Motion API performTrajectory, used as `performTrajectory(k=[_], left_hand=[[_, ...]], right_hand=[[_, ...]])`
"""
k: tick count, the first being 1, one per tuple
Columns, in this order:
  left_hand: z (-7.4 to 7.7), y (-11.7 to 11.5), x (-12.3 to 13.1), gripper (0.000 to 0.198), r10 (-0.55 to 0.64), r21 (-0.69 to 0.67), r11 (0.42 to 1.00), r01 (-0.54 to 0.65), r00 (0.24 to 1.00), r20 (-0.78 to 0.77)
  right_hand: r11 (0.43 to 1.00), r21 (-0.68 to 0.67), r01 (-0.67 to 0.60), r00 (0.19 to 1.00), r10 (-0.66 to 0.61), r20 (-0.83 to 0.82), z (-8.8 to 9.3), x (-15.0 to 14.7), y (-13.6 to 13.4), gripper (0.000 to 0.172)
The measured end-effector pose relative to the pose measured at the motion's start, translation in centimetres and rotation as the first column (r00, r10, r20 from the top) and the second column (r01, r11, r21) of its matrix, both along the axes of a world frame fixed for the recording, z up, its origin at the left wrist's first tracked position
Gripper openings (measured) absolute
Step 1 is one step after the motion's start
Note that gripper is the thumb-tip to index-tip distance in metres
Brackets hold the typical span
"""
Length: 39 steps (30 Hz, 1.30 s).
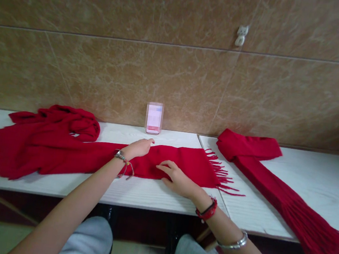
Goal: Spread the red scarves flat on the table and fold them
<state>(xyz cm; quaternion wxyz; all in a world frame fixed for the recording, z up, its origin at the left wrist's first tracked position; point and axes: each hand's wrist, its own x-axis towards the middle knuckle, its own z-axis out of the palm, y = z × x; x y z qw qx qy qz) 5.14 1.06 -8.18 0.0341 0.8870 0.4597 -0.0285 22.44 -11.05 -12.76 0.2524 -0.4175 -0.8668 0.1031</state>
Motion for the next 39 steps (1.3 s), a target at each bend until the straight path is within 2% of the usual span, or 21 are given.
performTrajectory(k=[4,7,13,18,22,25,29,35,37,39], left_hand=[[0.2,3.0,-1.9,0.032,-0.010,-0.118,0.993,0.003,0.998,-0.059],[-0.2,4.2,-3.6,0.035,-0.017,-0.159,0.987,0.008,0.998,-0.057],[-1.4,4.5,-5.3,0.037,-0.002,-0.046,0.999,0.003,0.999,0.033],[-1.7,4.8,-5.4,0.032,0.032,0.078,0.996,-0.041,0.993,0.115],[-1.7,4.9,-5.5,0.013,0.038,0.065,0.997,-0.047,0.992,0.123],[-1.3,4.8,-5.6,0.013,0.073,0.127,0.988,-0.091,0.988,0.139],[-0.7,4.0,-5.5,0.025,0.124,0.252,0.955,-0.157,0.982,0.143],[-0.9,1.7,-3.3,0.033,0.153,0.215,0.964,-0.159,0.987,0.044],[-0.9,0.9,-2.8,0.036,0.101,0.241,0.964,-0.114,0.993,0.066],[-1.1,0.3,-2.9,0.038,-0.020,0.187,0.982,0.009,0.998,0.055]], right_hand=[[0.999,-0.037,0.024,0.992,-0.019,0.128,-0.3,0.1,0.1,0.040],[0.999,-0.046,-0.004,0.987,0.011,0.162,-0.6,0.2,0.2,0.040],[0.998,-0.063,-0.002,0.992,0.010,0.127,-0.7,0.4,0.1,0.039],[0.994,-0.112,-0.009,0.995,0.019,0.096,-0.2,0.4,0.0,0.038],[0.991,-0.131,-0.017,0.996,0.028,0.084,-0.1,0.5,0.0,0.038],[0.990,-0.137,-0.026,0.997,0.035,0.065,0.0,0.4,0.0,0.037],[0.988,-0.151,-0.027,0.997,0.037,0.064,0.3,0.3,-0.2,0.036],[0.990,-0.140,-0.005,0.996,0.017,0.088,0.6,0.1,-0.4,0.039],[0.991,-0.133,-0.006,0.995,0.019,0.098,0.5,0.1,-0.4,0.039],[0.992,-0.122,-0.009,0.995,0.021,0.098,0.3,0.1,-0.3,0.039]])
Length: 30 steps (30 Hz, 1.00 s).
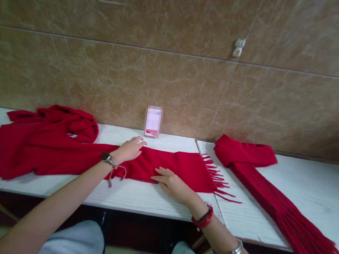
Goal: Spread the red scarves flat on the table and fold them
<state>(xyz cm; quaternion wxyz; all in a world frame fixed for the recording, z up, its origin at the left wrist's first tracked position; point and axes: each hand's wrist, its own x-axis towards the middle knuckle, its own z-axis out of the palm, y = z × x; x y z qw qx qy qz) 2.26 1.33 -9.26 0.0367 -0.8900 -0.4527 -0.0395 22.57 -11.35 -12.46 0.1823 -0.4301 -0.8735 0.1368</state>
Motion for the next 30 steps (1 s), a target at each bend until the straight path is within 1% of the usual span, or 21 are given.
performTrajectory(k=[1,2,4,5,7,9,10,12,13,14,16,18,20,22,24,26,28,30], left_hand=[[-0.2,-0.2,-0.3,0.039,-0.060,-0.075,0.995,0.058,0.998,-0.021],[-0.4,-0.2,-0.8,0.041,-0.101,-0.167,0.982,0.092,0.994,-0.044],[-0.8,-0.2,-2.1,0.046,-0.111,-0.319,0.944,0.079,0.990,-0.084],[-0.9,-0.1,-2.7,0.049,-0.087,-0.354,0.934,0.047,0.991,-0.098],[-0.8,-0.3,-3.7,0.053,-0.040,-0.359,0.933,-0.009,0.991,-0.131],[-0.3,-1.0,-3.9,0.054,-0.040,-0.305,0.952,-0.009,0.987,-0.154],[0.0,-1.6,-3.7,0.052,-0.063,-0.267,0.963,0.021,0.987,-0.148],[0.4,-2.9,-2.7,0.050,-0.155,-0.215,0.968,0.131,0.983,-0.100],[0.5,-3.5,-2.1,0.052,-0.196,-0.224,0.959,0.175,0.978,-0.073],[0.4,-4.0,-1.5,0.056,-0.218,-0.260,0.946,0.195,0.974,-0.064],[0.3,-4.3,-0.7,0.066,-0.229,-0.364,0.912,0.189,0.971,-0.070],[0.2,-3.9,-0.5,0.075,-0.223,-0.448,0.879,0.162,0.971,-0.086],[0.2,-3.2,-0.8,0.082,-0.209,-0.484,0.863,0.146,0.975,-0.079],[0.5,-2.7,-1.2,0.088,-0.185,-0.500,0.858,0.121,0.979,-0.082],[0.8,-2.5,-1.2,0.094,-0.151,-0.505,0.860,0.076,0.982,-0.110],[1.2,-2.8,-0.8,0.095,-0.116,-0.491,0.870,0.041,0.985,-0.125],[1.2,-3.1,-0.2,0.090,-0.092,-0.455,0.890,0.041,0.992,-0.091],[0.8,-3.3,0.4,0.084,-0.093,-0.433,0.899,0.061,0.994,-0.052]], right_hand=[[1.000,0.004,-0.001,1.000,0.001,-0.002,-0.1,0.0,0.1,0.039],[1.000,0.007,0.001,1.000,-0.001,-0.006,-0.2,0.1,0.1,0.039],[1.000,0.015,0.003,1.000,-0.003,-0.016,-0.4,0.2,0.2,0.038],[1.000,0.019,0.002,1.000,-0.001,-0.022,-0.5,0.2,0.2,0.038],[1.000,0.029,-0.003,0.999,0.004,-0.039,-0.5,0.1,0.2,0.036],[0.999,0.033,-0.002,0.998,0.004,-0.062,-0.3,-0.1,0.1,0.034],[0.999,0.035,0.006,0.997,-0.004,-0.077,-0.1,-0.1,0.1,0.033],[0.997,0.061,0.053,0.992,-0.045,-0.114,0.2,0.0,0.3,0.033],[0.992,0.086,0.093,0.989,-0.083,-0.124,0.3,0.2,0.5,0.034],[0.983,0.118,0.143,0.985,-0.129,-0.116,0.3,0.6,0.7,0.036],[0.953,0.174,0.246,0.969,-0.245,-0.027,0.2,1.5,1.3,0.041],[0.936,0.184,0.299,0.934,-0.327,0.147,-0.3,2.5,1.8,0.048],[0.946,0.151,0.287,0.894,-0.321,0.312,-0.8,3.2,2.1,0.046],[0.958,0.108,0.267,0.870,-0.288,0.401,-1.1,3.6,2.1,0.042],[0.955,0.073,0.286,0.852,-0.289,0.438,-1.0,3.6,2.0,0.043],[0.941,0.027,0.337,0.834,-0.312,0.454,-0.6,3.5,2.0,0.050],[0.925,-0.018,0.381,0.824,-0.331,0.459,0.1,3.4,2.0,0.059],[0.909,-0.015,0.417,0.817,-0.367,0.445,0.7,3.2,2.1,0.066]])
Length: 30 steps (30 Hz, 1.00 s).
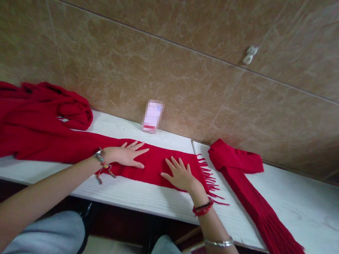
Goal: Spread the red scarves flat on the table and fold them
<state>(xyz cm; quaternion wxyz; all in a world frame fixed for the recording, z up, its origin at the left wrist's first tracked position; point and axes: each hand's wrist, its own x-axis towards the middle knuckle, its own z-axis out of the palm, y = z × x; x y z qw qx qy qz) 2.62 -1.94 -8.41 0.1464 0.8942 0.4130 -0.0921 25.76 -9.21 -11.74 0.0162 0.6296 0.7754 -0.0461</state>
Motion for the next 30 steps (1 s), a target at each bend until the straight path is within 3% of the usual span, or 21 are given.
performTrajectory(k=[3,6,10,14,16,18,21,24,27,30], left_hand=[[-1.1,0.2,0.4,0.081,-0.026,-0.020,0.999,0.027,1.000,0.010],[-1.9,0.3,0.3,0.077,-0.038,-0.015,0.999,0.039,0.998,0.058],[-1.8,-0.1,-0.1,0.074,-0.029,-0.015,0.999,0.030,0.999,0.042],[-1.1,-1.0,-1.1,0.078,-0.069,0.005,0.998,0.069,0.997,0.018],[-0.7,-1.6,-1.9,0.077,-0.148,0.067,0.987,0.145,0.988,0.042],[-0.3,-2.3,-2.5,0.068,-0.273,0.176,0.950,0.256,0.959,0.074],[0.3,-3.3,-3.2,0.049,-0.404,0.315,0.874,0.369,0.913,0.050],[0.2,-3.7,-3.4,0.040,-0.436,0.362,0.839,0.406,0.900,-0.001],[-0.3,-3.6,-3.4,0.039,-0.466,0.408,0.805,0.431,0.885,-0.016],[-0.8,-3.3,-3.1,0.031,-0.467,0.483,0.770,0.418,0.884,-0.020]], right_hand=[[0.997,0.076,-0.013,1.000,0.013,-0.006,0.0,-0.5,0.2,0.066],[0.990,0.095,-0.102,0.995,0.100,0.019,-1.0,-0.7,0.5,0.058],[0.984,0.094,-0.153,0.987,0.148,0.058,-2.0,-0.6,0.6,0.050],[0.997,-0.031,-0.076,0.996,0.077,0.033,-0.9,-0.8,0.7,0.059],[0.998,-0.058,-0.027,1.000,0.028,0.009,0.0,-1.2,0.6,0.064],[0.999,0.020,-0.051,0.998,0.051,-0.041,0.8,-1.9,0.4,0.063],[0.959,0.172,-0.226,0.952,0.254,-0.169,1.7,-3.1,-0.3,0.050],[0.907,0.173,-0.384,0.878,0.416,-0.235,1.9,-4.1,-1.0,0.037],[0.889,0.187,-0.418,0.873,0.450,-0.189,1.5,-4.4,-1.6,0.031],[0.879,0.225,-0.421,0.877,0.457,-0.146,1.0,-4.4,-1.8,0.036]])
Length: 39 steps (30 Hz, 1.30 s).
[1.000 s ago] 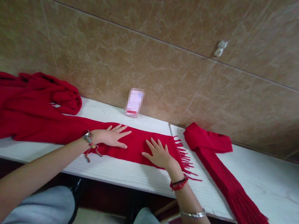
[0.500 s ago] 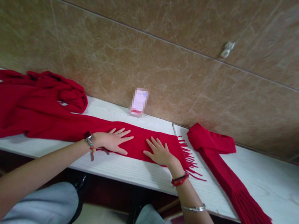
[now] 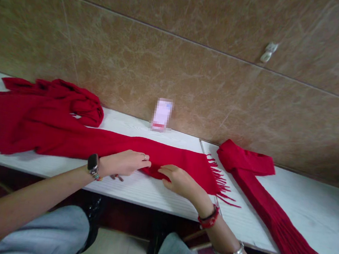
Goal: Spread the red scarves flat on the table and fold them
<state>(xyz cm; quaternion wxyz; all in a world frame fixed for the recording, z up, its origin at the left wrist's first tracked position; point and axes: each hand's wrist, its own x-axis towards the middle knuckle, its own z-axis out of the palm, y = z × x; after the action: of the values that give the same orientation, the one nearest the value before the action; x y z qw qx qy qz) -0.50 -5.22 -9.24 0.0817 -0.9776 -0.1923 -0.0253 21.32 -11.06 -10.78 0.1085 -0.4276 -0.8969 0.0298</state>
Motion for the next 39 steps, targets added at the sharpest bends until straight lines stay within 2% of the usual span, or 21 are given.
performTrajectory(k=[5,11,13,16,20,25,28,35,39], left_hand=[[-0.3,0.5,0.2,0.015,0.008,0.079,0.997,-0.011,1.000,0.030],[-0.4,1.0,0.1,0.010,-0.013,0.110,0.994,0.007,0.999,0.049],[-0.4,0.9,0.2,0.009,-0.018,0.117,0.993,0.013,0.999,0.041],[-0.3,0.7,0.2,0.008,-0.043,0.141,0.989,0.039,0.999,0.026],[0.1,0.4,0.1,0.008,-0.074,0.162,0.984,0.070,0.997,0.017],[0.4,0.7,-0.1,0.004,-0.103,0.135,0.986,0.102,0.995,0.004],[0.6,0.7,-0.3,0.003,-0.132,0.098,0.986,0.133,0.991,-0.014],[0.8,0.6,-0.3,0.006,-0.097,0.068,0.993,0.097,0.995,-0.015],[1.3,0.6,-0.3,0.006,-0.092,0.020,0.996,0.092,0.996,-0.017]], right_hand=[[0.992,0.109,0.066,0.998,-0.065,-0.013,-0.5,-0.7,-0.4,0.037],[0.950,0.270,0.159,0.977,-0.190,0.092,-1.3,-0.9,-0.2,0.018],[0.939,0.307,0.157,0.973,-0.200,0.113,-1.7,-0.6,-0.1,0.016],[0.932,0.351,0.089,0.979,-0.148,0.143,-1.9,-0.2,-0.1,0.019],[0.933,0.359,-0.002,0.986,-0.057,0.155,-1.9,-0.1,-0.3,0.023],[0.935,0.354,-0.032,0.991,-0.016,0.131,-1.8,-0.1,-0.6,0.022],[0.935,0.353,-0.040,0.992,-0.007,0.129,-1.8,-0.1,-0.7,0.022],[0.928,0.372,-0.002,0.988,-0.057,0.145,-2.2,0.0,-0.5,0.023],[0.941,0.338,0.002,0.991,-0.047,0.123,-1.8,-0.5,-0.6,0.023]])
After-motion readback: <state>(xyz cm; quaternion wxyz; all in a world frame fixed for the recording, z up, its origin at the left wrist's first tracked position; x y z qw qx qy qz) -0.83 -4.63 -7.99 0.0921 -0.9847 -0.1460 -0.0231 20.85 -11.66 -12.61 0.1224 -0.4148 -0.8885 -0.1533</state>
